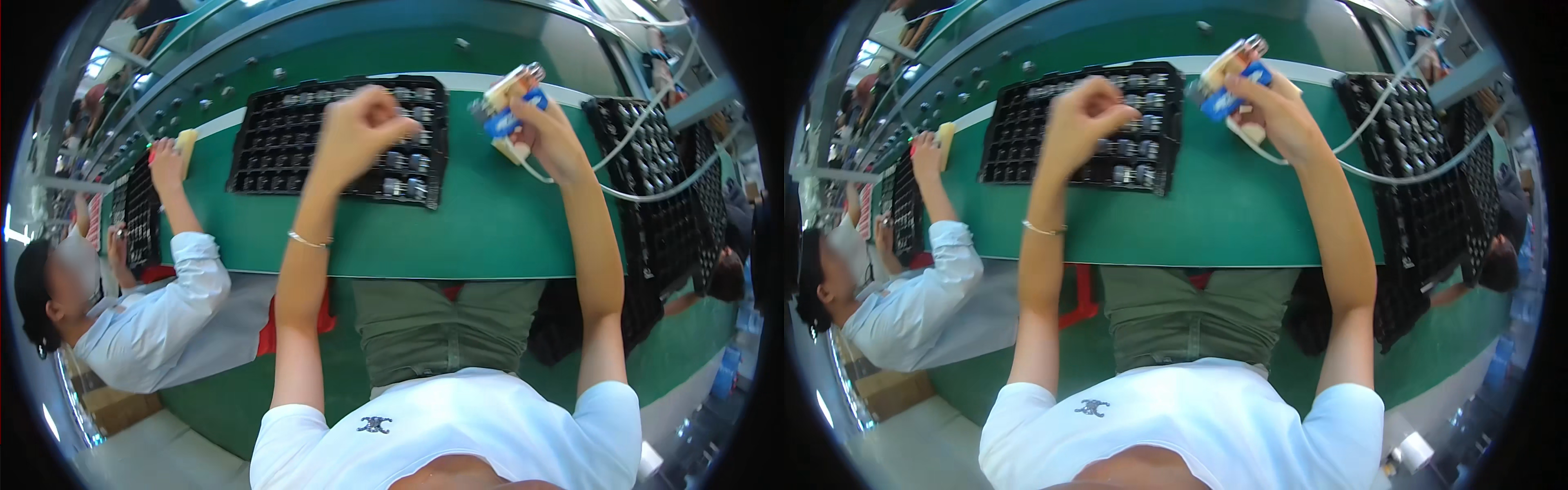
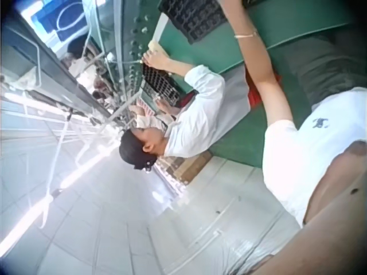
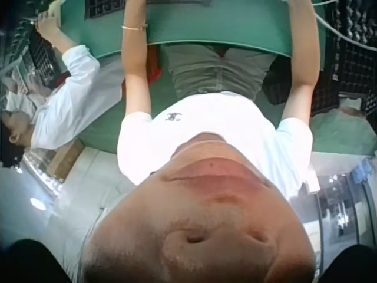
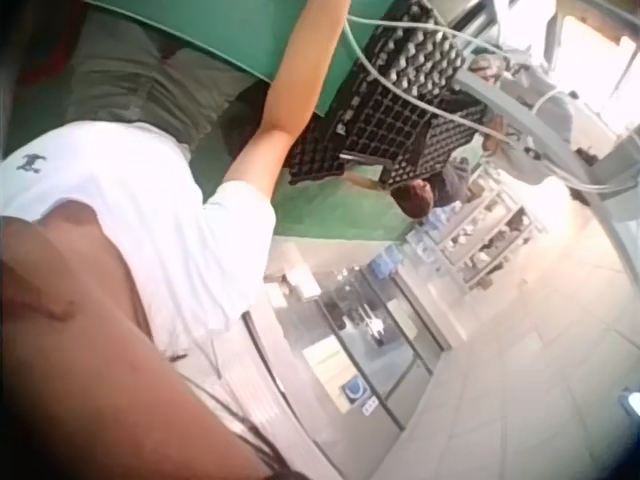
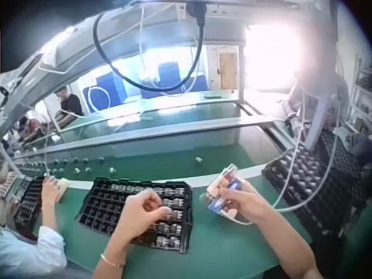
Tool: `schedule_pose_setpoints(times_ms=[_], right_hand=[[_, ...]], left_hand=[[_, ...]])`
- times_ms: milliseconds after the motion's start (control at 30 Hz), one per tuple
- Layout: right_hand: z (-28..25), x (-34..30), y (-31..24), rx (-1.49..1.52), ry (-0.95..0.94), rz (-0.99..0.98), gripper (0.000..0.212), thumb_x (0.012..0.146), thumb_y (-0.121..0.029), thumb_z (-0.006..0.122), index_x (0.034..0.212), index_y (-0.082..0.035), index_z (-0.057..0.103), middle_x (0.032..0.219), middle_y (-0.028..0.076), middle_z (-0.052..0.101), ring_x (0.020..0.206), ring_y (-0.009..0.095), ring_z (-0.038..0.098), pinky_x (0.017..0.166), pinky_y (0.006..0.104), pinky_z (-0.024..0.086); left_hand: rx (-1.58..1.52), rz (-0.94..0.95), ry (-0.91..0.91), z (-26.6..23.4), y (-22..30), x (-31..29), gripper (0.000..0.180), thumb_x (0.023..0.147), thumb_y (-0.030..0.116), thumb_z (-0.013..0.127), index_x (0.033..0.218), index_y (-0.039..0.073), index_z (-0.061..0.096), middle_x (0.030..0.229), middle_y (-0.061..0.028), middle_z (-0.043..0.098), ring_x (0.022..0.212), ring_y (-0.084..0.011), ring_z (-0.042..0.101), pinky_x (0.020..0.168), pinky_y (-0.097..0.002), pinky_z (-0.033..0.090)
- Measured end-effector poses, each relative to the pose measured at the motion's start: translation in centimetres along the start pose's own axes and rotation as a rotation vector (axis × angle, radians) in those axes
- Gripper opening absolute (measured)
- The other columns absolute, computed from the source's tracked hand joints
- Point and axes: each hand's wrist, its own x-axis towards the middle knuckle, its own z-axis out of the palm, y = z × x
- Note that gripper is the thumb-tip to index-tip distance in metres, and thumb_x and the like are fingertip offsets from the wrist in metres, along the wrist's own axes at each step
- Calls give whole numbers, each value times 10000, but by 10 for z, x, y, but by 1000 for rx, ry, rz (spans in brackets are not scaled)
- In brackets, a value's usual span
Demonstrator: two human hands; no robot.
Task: Assembling and inspecting electronic components on a factory production line.
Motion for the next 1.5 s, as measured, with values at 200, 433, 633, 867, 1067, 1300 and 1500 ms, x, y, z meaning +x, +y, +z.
schedule_pose_setpoints(times_ms=[200,433,633,867,1067,1300,1500], right_hand=[[-54,-10,-29,-650,246,-298,334,864,-218,692,1104,-12,583,893,12,615,758,69,569,666,225,467],[-46,-22,-8,-954,265,-255,424,820,-229,731,1145,1,583,834,26,599,700,70,523,640,226,461],[-42,-23,1,-973,333,-291,433,788,-235,764,1109,15,616,751,-8,556,614,44,447,558,211,402],[-47,-19,10,-937,358,-330,408,782,-220,772,1087,9,627,735,-19,540,605,38,436,542,208,387],[-47,-19,12,-941,366,-354,390,783,-231,775,1054,8,628,722,-25,514,599,38,417,529,211,370],[-42,-21,10,-934,355,-347,398,780,-242,779,1050,8,628,721,-24,511,602,42,414,533,214,368],[-48,-17,7,-948,328,-315,403,779,-234,781,1064,7,629,759,-8,553,633,46,450,566,217,403]], left_hand=[[848,-330,158,-42,-40,2,410,803,451,684,775,45,631,764,-147,678,750,-329,668,650,-441,516],[787,-269,240,-23,-51,7,333,806,386,684,764,60,635,754,-128,675,748,-323,663,650,-426,512],[732,-229,332,-26,-52,9,272,802,325,675,765,56,660,722,-117,664,677,-295,651,625,-397,501],[-170,-114,275,-16,-37,12,157,867,149,676,808,3,678,675,30,591,606,-36,496,544,-196,363],[-487,-131,102,13,-16,3,87,863,117,666,840,34,682,731,30,616,632,-25,528,542,-169,355],[-567,-132,-29,24,-16,-2,71,882,94,626,895,26,644,713,3,629,571,-32,532,502,-175,335],[-563,-138,-33,32,-8,0,169,914,107,553,988,-9,650,754,-18,632,578,-36,477,515,-181,344]])
